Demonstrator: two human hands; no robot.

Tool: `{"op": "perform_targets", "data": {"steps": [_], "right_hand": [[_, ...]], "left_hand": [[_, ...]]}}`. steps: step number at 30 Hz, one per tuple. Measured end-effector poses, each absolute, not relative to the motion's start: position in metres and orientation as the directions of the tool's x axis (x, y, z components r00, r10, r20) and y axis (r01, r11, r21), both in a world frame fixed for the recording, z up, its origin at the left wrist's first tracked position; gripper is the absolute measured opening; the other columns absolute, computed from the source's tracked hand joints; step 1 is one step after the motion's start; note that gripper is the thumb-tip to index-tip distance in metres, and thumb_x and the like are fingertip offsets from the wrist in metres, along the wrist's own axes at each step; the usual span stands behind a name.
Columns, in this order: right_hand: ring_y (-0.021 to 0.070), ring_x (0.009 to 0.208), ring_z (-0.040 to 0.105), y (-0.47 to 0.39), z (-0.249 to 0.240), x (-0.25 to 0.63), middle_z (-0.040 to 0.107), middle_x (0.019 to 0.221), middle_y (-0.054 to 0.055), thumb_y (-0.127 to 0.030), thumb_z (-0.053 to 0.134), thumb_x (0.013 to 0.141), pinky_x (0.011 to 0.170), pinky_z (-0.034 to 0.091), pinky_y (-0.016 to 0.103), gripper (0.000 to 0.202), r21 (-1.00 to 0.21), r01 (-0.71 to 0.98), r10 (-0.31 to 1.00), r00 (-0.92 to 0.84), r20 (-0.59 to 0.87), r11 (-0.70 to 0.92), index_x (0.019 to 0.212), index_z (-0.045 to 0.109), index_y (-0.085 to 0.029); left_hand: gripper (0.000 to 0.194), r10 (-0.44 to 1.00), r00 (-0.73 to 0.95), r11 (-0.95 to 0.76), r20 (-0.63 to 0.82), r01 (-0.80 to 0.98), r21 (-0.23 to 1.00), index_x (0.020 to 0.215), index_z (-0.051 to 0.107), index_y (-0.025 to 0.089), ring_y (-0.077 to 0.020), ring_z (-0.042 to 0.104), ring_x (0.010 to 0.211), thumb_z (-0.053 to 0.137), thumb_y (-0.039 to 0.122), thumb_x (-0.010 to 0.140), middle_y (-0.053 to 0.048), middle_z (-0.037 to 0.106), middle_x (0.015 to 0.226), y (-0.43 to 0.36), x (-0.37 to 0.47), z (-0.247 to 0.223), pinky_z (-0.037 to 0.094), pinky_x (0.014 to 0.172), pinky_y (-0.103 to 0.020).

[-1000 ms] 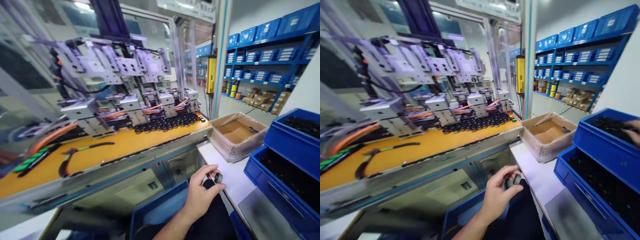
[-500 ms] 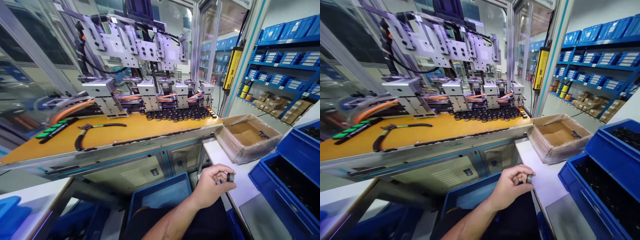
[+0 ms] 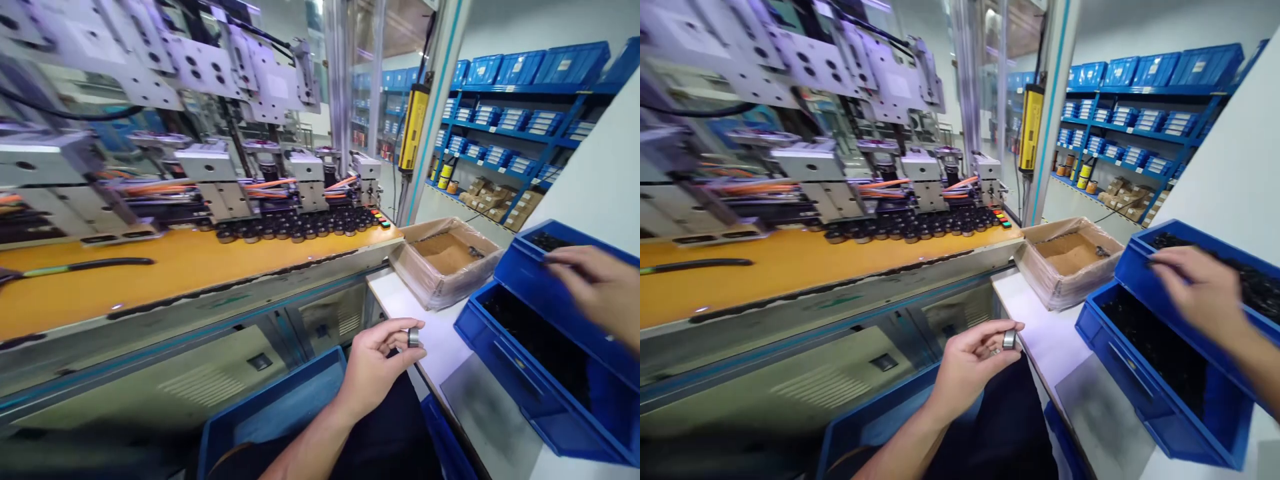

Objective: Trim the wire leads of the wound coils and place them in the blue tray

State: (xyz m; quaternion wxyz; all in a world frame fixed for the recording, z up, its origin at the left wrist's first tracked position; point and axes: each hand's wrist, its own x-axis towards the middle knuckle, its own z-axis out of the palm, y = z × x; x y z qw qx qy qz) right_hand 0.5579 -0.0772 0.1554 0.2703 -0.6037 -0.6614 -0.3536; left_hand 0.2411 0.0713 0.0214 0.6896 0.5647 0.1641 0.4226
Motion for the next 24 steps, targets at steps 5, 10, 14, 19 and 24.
{"op": "perform_targets", "data": {"steps": [5, 10, 14, 19, 24], "right_hand": [[0.016, 0.075, 0.061, -0.039, 0.085, 0.447, 0.061, 0.084, 0.006, -0.013, 0.059, 0.091, 0.065, 0.053, 0.027, 0.005, -0.089, 0.899, 0.612, -0.216, 0.761, 0.428, 0.092, 0.062, -0.016], [0.0133, 0.068, 0.061, -0.036, 0.055, 0.422, 0.062, 0.076, 0.006, -0.015, 0.054, 0.095, 0.06, 0.052, 0.023, 0.007, -0.148, 0.772, 0.583, -0.325, 0.744, 0.618, 0.09, 0.058, -0.015], [0.0136, 0.069, 0.062, -0.038, 0.053, 0.43, 0.064, 0.077, 0.007, -0.014, 0.052, 0.095, 0.062, 0.054, 0.023, 0.011, -0.133, 0.786, 0.583, -0.321, 0.746, 0.603, 0.087, 0.059, -0.014], [0.0156, 0.075, 0.063, -0.04, 0.055, 0.435, 0.065, 0.084, 0.01, -0.015, 0.056, 0.094, 0.064, 0.055, 0.025, 0.008, -0.117, 0.798, 0.578, -0.318, 0.752, 0.591, 0.098, 0.06, -0.01], [0.015, 0.081, 0.063, -0.041, 0.056, 0.436, 0.064, 0.091, 0.01, -0.015, 0.057, 0.094, 0.068, 0.055, 0.025, 0.016, -0.052, 0.814, 0.565, -0.354, 0.746, 0.578, 0.108, 0.059, -0.009]], "left_hand": [[0.03, 0.739, 0.61, -0.056, 0.285, -0.366, 0.929, 0.093, 0.078, 0.019, -0.016, 0.073, 0.072, 0.082, 0.015, 0.064, -0.007, 0.079, 0.088, 0.058, 0.249, 0.023, 0.06, 0.071, -0.022], [0.033, 0.724, 0.622, -0.082, 0.297, -0.35, 0.933, 0.094, 0.078, 0.019, -0.0179, 0.074, 0.071, 0.085, 0.017, 0.062, -0.007, 0.079, 0.09, 0.051, 0.259, 0.018, 0.062, 0.071, -0.025], [0.033, 0.731, 0.636, -0.023, 0.247, -0.339, 0.941, 0.093, 0.077, 0.017, -0.0202, 0.075, 0.072, 0.085, 0.018, 0.061, -0.008, 0.08, 0.089, 0.048, 0.269, 0.016, 0.063, 0.072, -0.028], [0.033, 0.752, 0.611, -0.037, 0.248, -0.336, 0.941, 0.093, 0.077, 0.017, -0.0204, 0.076, 0.073, 0.085, 0.018, 0.061, -0.008, 0.08, 0.087, 0.046, 0.271, 0.014, 0.063, 0.074, -0.028], [0.034, 0.76, 0.613, -0.011, 0.218, -0.322, 0.947, 0.093, 0.077, 0.015, -0.0215, 0.076, 0.071, 0.087, 0.02, 0.06, -0.007, 0.079, 0.081, 0.044, 0.266, 0.015, 0.064, 0.074, -0.03]]}}
